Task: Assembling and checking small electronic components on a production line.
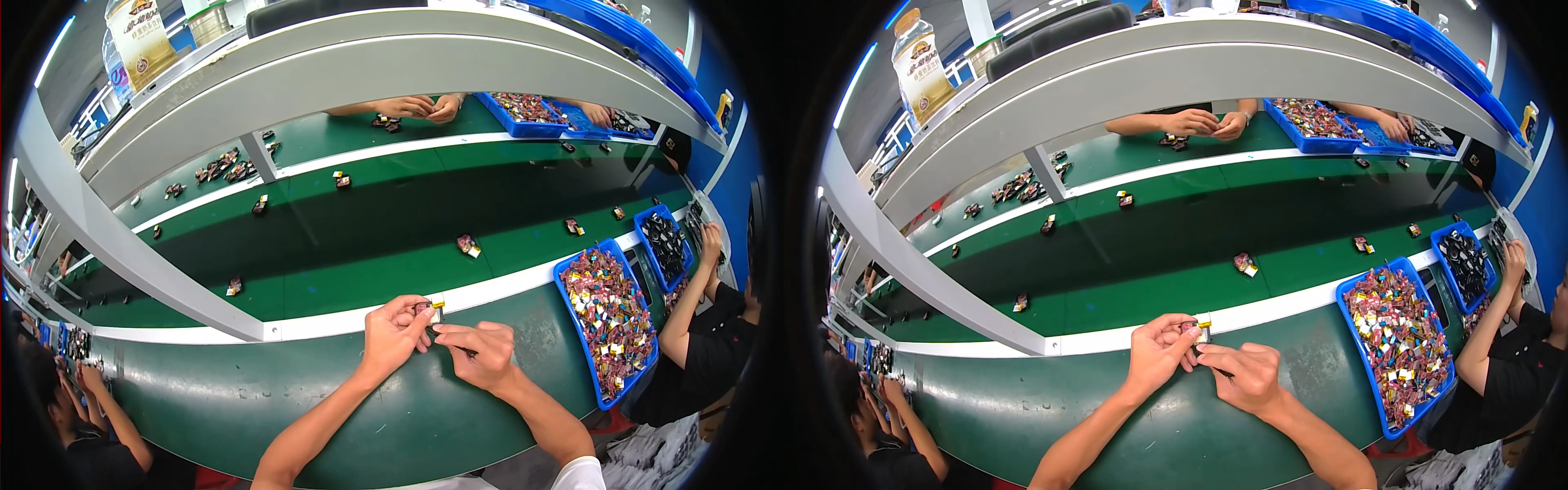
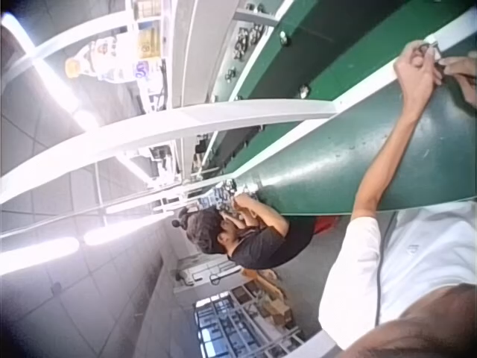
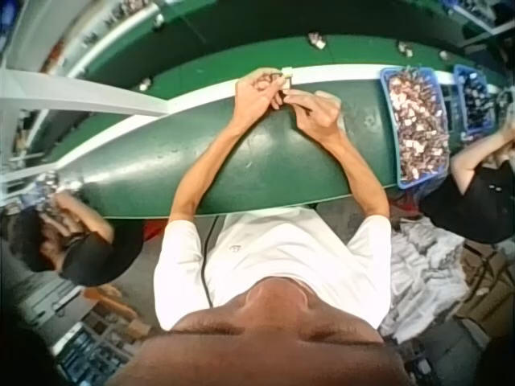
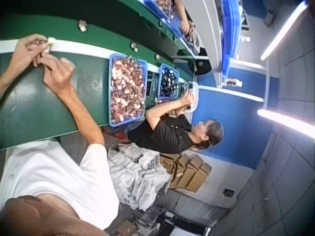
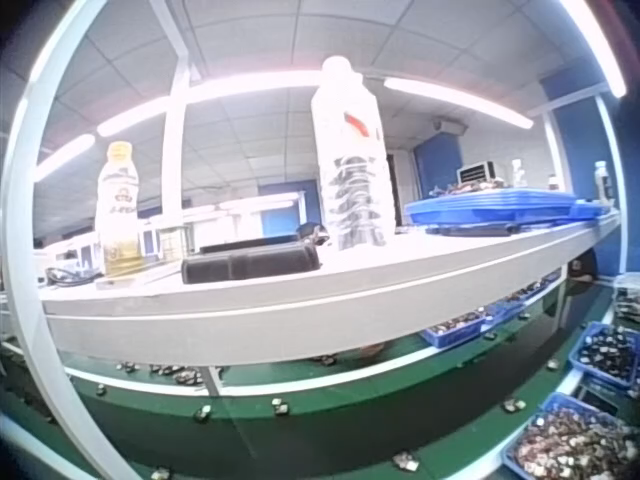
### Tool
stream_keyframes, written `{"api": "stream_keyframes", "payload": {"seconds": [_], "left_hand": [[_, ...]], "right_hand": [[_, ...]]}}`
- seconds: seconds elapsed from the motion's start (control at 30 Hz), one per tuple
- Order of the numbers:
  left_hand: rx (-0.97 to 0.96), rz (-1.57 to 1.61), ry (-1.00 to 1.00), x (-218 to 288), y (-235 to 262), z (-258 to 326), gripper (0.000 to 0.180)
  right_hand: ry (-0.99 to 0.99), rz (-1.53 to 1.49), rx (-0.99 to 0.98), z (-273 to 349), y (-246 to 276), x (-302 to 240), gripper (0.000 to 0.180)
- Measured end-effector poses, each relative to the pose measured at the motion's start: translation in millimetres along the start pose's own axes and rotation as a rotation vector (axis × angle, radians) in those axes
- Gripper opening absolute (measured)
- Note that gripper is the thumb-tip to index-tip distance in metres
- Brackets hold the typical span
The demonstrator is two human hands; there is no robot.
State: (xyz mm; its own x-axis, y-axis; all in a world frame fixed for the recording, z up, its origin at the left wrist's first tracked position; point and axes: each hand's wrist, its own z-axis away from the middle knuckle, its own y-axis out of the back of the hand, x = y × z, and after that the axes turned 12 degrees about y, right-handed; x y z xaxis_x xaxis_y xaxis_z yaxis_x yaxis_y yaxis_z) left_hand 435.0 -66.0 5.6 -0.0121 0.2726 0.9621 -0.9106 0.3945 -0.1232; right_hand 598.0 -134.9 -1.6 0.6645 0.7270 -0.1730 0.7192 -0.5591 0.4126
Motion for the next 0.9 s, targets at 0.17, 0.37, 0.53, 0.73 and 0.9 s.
{"api": "stream_keyframes", "payload": {"seconds": [0.17, 0.37, 0.53, 0.73, 0.9], "left_hand": [[0.033, -0.002, -0.013, -2.7, -1.7, -0.3, 0.018], [0.038, 0.028, 0.035, -2.9, -3.2, -1.6, 0.013], [0.065, -0.020, 0.123, -7.6, 0.9, -4.1, 0.011], [0.084, 0.005, 0.146, 2.5, 19.1, -23.4, 0.013], [0.428, -0.250, -0.124, 13.3, 71.5, -72.9, 0.015]], "right_hand": [[-0.009, -0.012, -0.020, -1.8, 0.5, -0.5, 0.030], [-0.031, -0.046, -0.025, -1.3, -0.1, -0.4, 0.028], [-0.056, -0.075, -0.063, -2.7, -0.9, 0.0, 0.024], [-0.131, -0.103, 0.046, -9.3, 4.7, 2.4, 0.018], [-0.212, -0.086, 0.115, -11.9, 9.8, 5.2, 0.015]]}}
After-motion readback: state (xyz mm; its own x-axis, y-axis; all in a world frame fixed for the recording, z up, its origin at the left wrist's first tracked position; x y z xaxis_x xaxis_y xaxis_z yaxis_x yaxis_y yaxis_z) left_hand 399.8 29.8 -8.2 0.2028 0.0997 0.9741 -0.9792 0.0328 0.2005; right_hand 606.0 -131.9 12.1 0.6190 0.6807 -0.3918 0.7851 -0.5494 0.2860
